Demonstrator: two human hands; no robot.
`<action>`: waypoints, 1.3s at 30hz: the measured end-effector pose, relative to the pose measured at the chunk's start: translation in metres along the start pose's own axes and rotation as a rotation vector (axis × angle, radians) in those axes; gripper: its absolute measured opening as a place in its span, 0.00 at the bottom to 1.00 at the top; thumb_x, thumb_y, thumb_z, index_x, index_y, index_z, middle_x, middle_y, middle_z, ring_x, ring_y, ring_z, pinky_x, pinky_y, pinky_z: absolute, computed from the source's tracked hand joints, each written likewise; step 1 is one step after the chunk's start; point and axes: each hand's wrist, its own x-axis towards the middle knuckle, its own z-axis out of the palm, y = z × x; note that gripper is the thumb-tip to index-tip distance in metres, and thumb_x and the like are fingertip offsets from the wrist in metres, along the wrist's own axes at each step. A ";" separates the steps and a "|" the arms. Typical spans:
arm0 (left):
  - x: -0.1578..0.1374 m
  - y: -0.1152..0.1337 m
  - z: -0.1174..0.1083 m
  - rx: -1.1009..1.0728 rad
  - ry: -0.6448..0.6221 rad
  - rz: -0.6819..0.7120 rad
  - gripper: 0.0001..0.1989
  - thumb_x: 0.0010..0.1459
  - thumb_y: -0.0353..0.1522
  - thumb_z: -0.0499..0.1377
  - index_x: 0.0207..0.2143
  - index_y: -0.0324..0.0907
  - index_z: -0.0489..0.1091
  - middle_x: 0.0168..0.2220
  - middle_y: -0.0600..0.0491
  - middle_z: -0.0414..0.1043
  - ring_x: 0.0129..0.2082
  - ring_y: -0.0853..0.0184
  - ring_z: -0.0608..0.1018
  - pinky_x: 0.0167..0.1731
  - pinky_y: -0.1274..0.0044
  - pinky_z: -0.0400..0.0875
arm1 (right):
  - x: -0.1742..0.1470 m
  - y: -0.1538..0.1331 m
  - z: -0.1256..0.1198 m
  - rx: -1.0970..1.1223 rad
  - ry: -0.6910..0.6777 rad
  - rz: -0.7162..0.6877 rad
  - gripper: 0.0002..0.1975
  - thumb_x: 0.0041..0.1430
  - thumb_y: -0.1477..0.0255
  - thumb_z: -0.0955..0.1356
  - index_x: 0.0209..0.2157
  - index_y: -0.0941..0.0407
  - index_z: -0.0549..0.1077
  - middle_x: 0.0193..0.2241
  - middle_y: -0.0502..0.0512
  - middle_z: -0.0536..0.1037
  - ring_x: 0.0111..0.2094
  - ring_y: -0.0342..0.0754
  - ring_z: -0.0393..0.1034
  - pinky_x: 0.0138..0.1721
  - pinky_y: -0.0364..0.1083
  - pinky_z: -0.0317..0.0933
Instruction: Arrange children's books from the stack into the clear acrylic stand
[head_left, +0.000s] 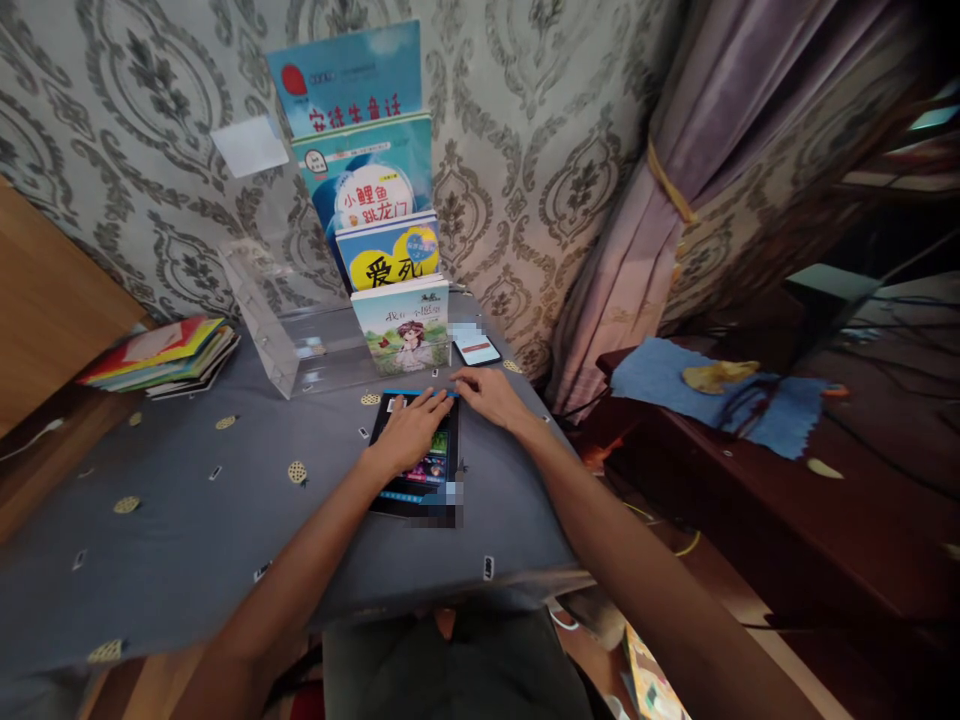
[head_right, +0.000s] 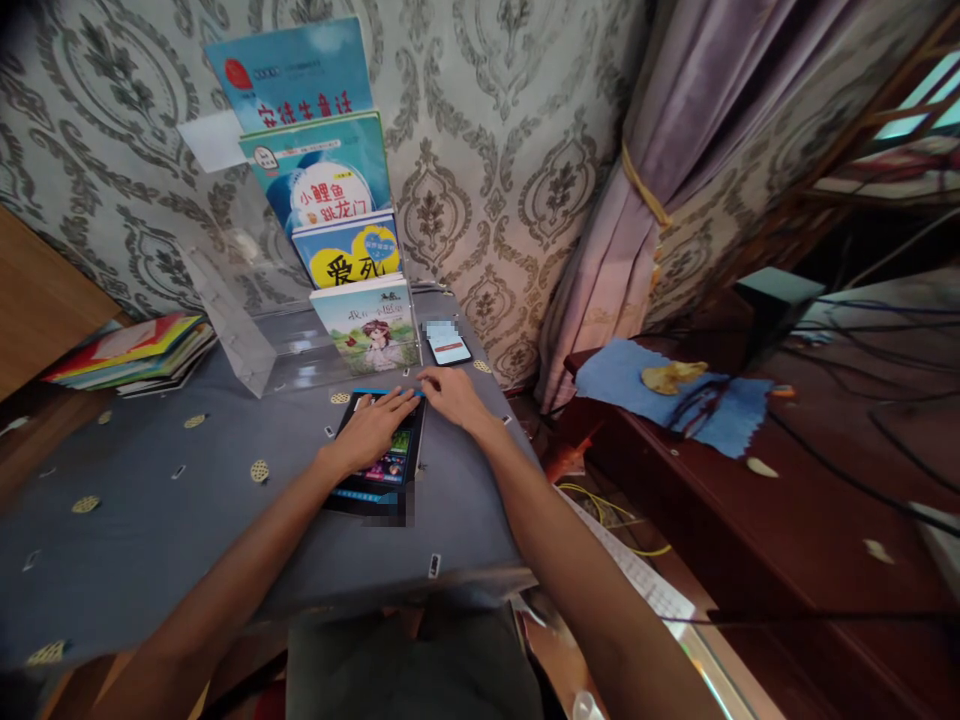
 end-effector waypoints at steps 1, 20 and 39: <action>0.000 0.000 0.000 -0.002 0.000 0.001 0.36 0.58 0.17 0.45 0.68 0.44 0.55 0.71 0.46 0.53 0.71 0.57 0.56 0.62 0.50 0.56 | 0.000 0.000 0.000 0.005 0.003 -0.003 0.15 0.63 0.76 0.65 0.47 0.57 0.80 0.38 0.57 0.84 0.36 0.48 0.75 0.40 0.44 0.64; -0.017 -0.004 0.001 -0.023 -0.004 0.092 0.36 0.58 0.17 0.51 0.67 0.47 0.58 0.69 0.44 0.57 0.70 0.56 0.57 0.62 0.50 0.58 | -0.001 -0.001 0.002 0.084 -0.008 0.008 0.16 0.63 0.77 0.64 0.49 0.56 0.79 0.35 0.55 0.85 0.38 0.50 0.79 0.44 0.46 0.68; -0.059 0.008 -0.010 -0.043 -0.092 0.128 0.38 0.57 0.15 0.50 0.66 0.51 0.59 0.69 0.46 0.57 0.70 0.56 0.57 0.63 0.54 0.59 | 0.000 0.000 0.002 0.129 -0.007 0.023 0.16 0.63 0.77 0.64 0.48 0.55 0.79 0.34 0.53 0.85 0.39 0.49 0.79 0.44 0.45 0.67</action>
